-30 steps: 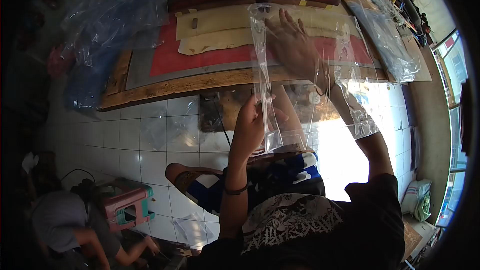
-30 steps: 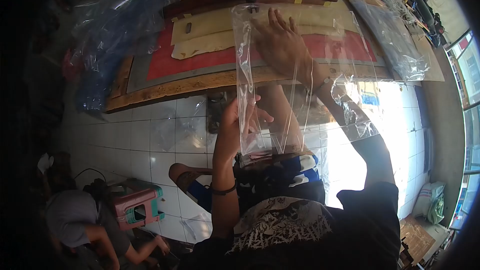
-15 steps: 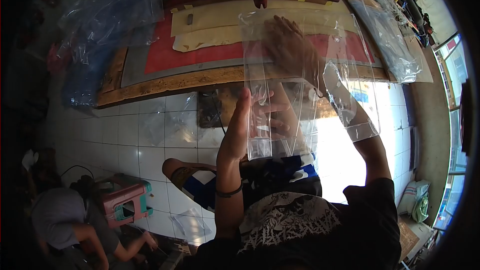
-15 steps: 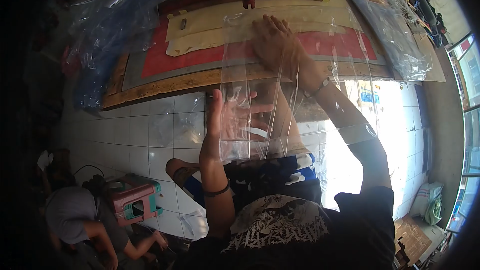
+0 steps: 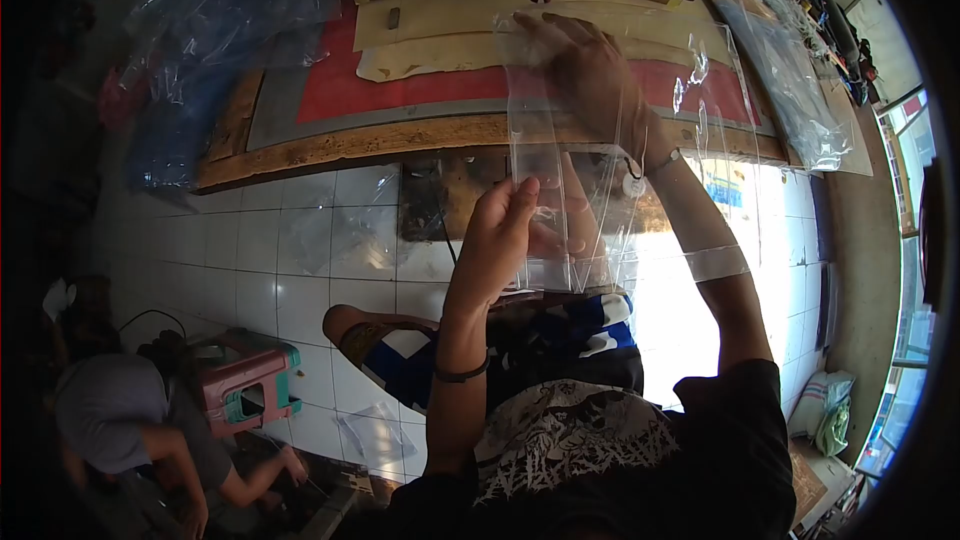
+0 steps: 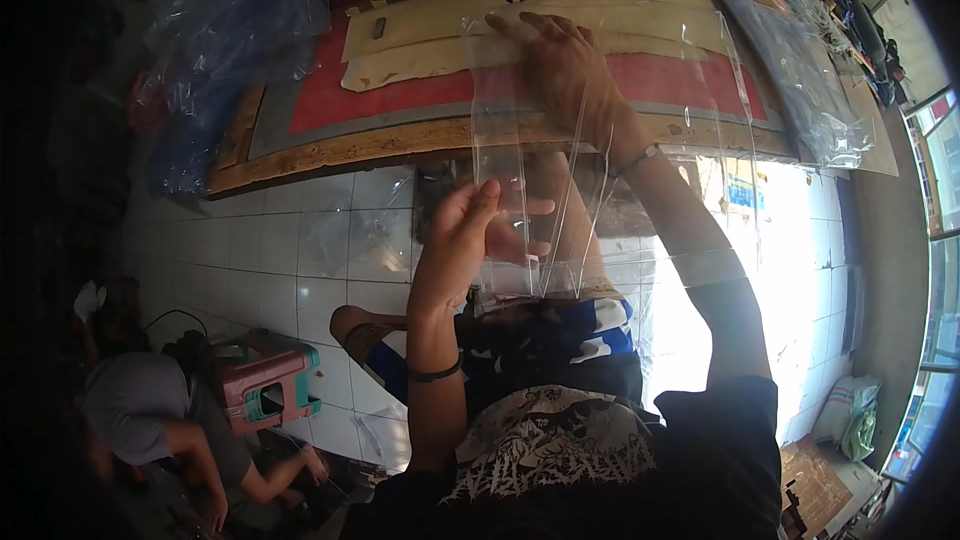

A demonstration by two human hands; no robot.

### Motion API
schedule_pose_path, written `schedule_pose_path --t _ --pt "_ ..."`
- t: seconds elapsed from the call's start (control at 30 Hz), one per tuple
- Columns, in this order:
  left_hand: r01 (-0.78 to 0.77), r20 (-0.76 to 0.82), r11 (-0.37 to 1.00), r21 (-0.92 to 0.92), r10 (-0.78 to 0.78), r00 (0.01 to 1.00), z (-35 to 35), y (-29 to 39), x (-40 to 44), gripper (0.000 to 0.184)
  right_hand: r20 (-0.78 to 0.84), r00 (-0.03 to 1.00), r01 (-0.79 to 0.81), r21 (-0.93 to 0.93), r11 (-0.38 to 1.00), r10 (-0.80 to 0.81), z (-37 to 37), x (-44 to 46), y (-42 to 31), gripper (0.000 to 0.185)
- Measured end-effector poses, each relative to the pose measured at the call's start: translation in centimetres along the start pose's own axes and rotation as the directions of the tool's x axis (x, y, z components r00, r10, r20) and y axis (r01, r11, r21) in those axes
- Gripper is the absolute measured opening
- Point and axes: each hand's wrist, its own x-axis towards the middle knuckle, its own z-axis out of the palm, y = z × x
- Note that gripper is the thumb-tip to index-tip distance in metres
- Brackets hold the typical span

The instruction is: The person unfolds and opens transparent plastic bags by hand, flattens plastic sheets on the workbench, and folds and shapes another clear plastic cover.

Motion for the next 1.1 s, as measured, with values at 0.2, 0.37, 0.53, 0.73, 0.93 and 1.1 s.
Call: schedule_pose_path --t 0.2,0.37,0.53,0.73,0.93,1.1 --pt "-0.276 -0.243 0.939 0.207 0.322 0.915 2.7 -2.3 0.2 0.033 0.115 0.991 -0.072 -0.025 0.997 0.075 -1.2 0.3 -0.4 0.057" --pt "-0.255 -0.244 0.948 0.193 0.298 0.923 2.2 -3.4 0.3 0.031 0.145 0.984 -0.098 -0.023 0.995 0.101 -2.0 0.3 -0.4 0.051" --pt "-0.245 -0.242 0.956 0.163 0.280 0.929 2.2 -3.2 0.0 0.028 0.125 0.987 -0.108 0.051 0.993 0.101 -1.9 0.2 -0.1 0.049" --pt "-0.180 -0.238 0.944 0.277 0.249 0.939 2.3 -3.0 -0.5 0.026 0.118 0.991 -0.068 0.077 0.995 0.059 -1.5 0.1 0.8 0.045" --pt "-0.175 -0.073 0.303 0.937 0.659 0.749 1.6 1.5 -0.9 0.032 0.047 0.999 -0.004 0.018 1.000 0.003 -0.8 -0.4 0.9 0.044" --pt "-0.269 0.285 -0.115 0.956 0.578 0.765 -0.7 3.5 6.1 0.048 0.034 0.994 0.106 0.010 0.994 -0.106 -1.2 -0.4 1.0 0.042"
